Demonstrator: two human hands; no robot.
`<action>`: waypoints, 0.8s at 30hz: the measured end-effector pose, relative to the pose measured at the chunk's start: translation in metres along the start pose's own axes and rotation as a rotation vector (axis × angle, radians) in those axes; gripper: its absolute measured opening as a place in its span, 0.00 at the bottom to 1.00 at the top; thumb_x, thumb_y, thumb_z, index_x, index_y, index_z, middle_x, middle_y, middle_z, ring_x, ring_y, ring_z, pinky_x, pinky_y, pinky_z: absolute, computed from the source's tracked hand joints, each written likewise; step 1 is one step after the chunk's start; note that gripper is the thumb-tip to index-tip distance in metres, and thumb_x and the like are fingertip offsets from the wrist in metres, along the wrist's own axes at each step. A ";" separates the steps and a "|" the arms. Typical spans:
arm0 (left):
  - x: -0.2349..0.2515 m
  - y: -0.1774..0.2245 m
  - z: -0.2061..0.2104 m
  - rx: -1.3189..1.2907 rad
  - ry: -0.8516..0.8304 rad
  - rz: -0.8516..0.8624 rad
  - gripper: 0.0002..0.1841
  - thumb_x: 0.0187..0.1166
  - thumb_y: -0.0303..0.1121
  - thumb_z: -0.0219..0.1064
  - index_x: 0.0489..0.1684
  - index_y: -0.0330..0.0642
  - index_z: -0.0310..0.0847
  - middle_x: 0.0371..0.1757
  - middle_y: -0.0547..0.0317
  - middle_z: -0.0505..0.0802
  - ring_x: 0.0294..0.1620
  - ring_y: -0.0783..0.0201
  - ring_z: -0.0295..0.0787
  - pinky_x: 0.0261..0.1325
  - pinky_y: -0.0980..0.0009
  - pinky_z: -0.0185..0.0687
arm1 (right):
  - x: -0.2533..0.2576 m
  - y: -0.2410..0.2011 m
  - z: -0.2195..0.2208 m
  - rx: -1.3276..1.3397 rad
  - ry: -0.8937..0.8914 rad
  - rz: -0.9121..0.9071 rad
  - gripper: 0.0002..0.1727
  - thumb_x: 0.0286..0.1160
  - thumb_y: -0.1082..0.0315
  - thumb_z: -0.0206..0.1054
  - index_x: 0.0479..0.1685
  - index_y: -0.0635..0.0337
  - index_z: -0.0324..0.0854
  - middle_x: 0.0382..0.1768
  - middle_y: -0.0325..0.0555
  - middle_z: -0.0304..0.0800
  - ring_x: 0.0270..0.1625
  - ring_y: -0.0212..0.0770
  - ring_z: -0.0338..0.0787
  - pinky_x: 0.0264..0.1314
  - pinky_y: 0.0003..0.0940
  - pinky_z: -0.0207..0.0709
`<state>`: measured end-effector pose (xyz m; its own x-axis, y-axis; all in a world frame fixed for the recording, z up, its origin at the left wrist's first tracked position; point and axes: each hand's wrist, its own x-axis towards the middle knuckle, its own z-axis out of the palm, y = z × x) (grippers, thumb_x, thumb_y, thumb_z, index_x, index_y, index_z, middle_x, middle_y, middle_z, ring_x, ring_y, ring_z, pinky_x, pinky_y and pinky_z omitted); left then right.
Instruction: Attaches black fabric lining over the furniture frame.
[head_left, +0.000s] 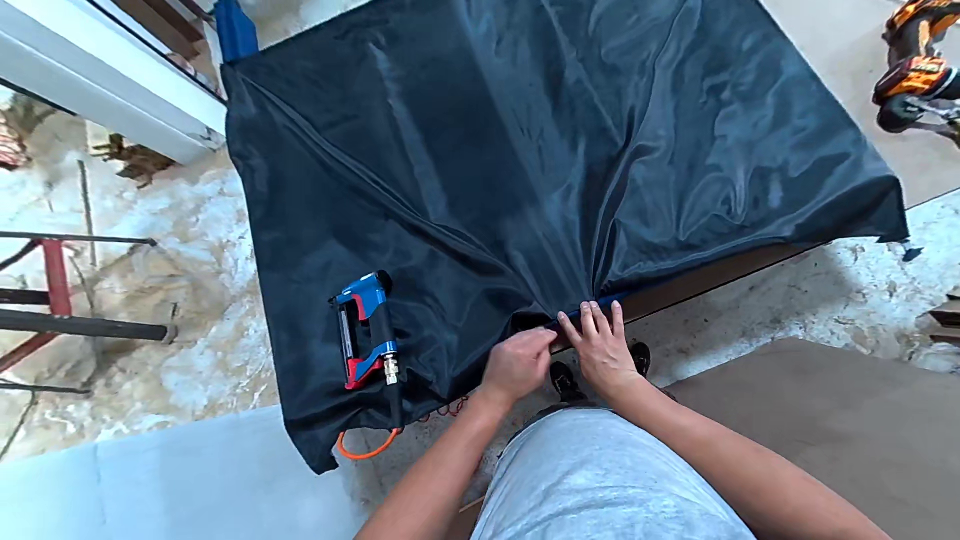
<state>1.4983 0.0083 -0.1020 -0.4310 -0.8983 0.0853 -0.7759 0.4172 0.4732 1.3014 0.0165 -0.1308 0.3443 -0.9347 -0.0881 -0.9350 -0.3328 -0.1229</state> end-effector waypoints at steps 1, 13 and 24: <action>0.002 -0.003 -0.022 0.014 0.067 -0.064 0.15 0.84 0.31 0.60 0.58 0.45 0.93 0.62 0.59 0.95 0.66 0.63 0.92 0.71 0.58 0.88 | -0.002 0.001 0.002 0.008 0.005 0.004 0.43 0.70 0.75 0.68 0.92 0.41 0.63 0.84 0.66 0.67 0.89 0.65 0.63 0.89 0.77 0.41; -0.011 -0.198 -0.113 0.193 -0.018 -1.201 0.48 0.73 0.61 0.73 0.82 0.28 0.64 0.68 0.20 0.83 0.73 0.26 0.79 0.74 0.29 0.70 | -0.004 0.002 0.008 0.083 0.017 0.030 0.48 0.67 0.78 0.70 0.93 0.39 0.60 0.87 0.63 0.64 0.92 0.62 0.58 0.90 0.77 0.37; 0.019 -0.044 -0.188 -0.615 0.104 -1.056 0.20 0.91 0.48 0.52 0.50 0.40 0.80 0.24 0.56 0.88 0.19 0.61 0.87 0.23 0.60 0.89 | -0.008 0.010 0.012 0.170 0.048 0.017 0.50 0.64 0.78 0.73 0.94 0.39 0.59 0.88 0.59 0.65 0.93 0.60 0.57 0.91 0.74 0.38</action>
<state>1.6111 -0.0529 0.0440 0.3390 -0.7741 -0.5346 -0.3629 -0.6319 0.6849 1.2905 0.0218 -0.1428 0.3203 -0.9463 -0.0446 -0.9112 -0.2949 -0.2877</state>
